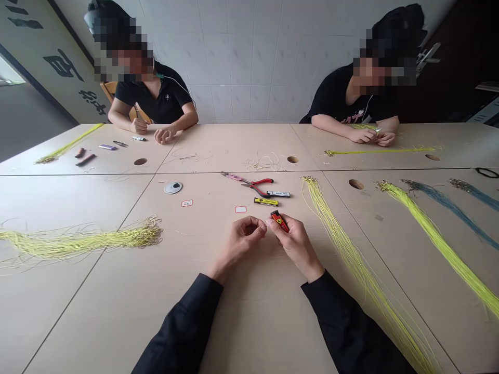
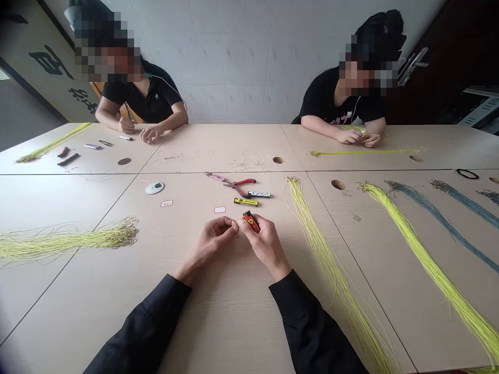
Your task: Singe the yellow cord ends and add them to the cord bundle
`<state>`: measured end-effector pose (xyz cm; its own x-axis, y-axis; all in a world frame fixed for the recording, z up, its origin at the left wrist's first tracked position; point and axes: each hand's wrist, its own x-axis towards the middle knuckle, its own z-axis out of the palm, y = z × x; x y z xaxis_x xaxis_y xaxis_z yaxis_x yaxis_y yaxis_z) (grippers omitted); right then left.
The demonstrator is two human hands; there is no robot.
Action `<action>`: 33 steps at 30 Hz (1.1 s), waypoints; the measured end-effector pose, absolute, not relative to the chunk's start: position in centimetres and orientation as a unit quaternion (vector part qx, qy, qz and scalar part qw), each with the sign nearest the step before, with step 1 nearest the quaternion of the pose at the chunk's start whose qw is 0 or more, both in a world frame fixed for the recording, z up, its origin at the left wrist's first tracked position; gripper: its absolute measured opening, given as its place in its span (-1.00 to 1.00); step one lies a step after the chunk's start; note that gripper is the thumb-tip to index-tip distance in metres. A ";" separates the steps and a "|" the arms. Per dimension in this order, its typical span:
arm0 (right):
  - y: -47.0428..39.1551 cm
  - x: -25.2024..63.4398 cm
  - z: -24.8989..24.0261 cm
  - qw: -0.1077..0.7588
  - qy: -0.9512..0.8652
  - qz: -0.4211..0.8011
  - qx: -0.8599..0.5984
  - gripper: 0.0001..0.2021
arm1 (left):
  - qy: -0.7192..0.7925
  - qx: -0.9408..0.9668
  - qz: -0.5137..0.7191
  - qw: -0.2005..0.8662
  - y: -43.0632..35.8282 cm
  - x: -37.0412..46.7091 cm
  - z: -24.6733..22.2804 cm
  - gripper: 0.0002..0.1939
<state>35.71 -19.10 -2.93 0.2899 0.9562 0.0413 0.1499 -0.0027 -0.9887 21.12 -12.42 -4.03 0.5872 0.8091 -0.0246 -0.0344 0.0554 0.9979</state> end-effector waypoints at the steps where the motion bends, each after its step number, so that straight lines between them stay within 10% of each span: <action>1: -19.1 35.7 -2.9 0.534 -0.461 0.375 -0.601 -0.61 | 0.320 0.610 0.324 0.648 -12.4 21.1 -4.1 -0.65; 33: -19.1 35.6 -2.6 0.486 -0.521 0.292 -0.638 -0.64 | 0.354 0.650 0.352 0.573 -12.5 21.3 -4.7 -0.80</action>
<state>35.63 -19.10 -2.61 0.2861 0.9489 0.1333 0.3802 0.0153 -0.9248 21.31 -12.52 -4.67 0.5008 0.8640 0.0523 0.0573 -0.0934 0.9940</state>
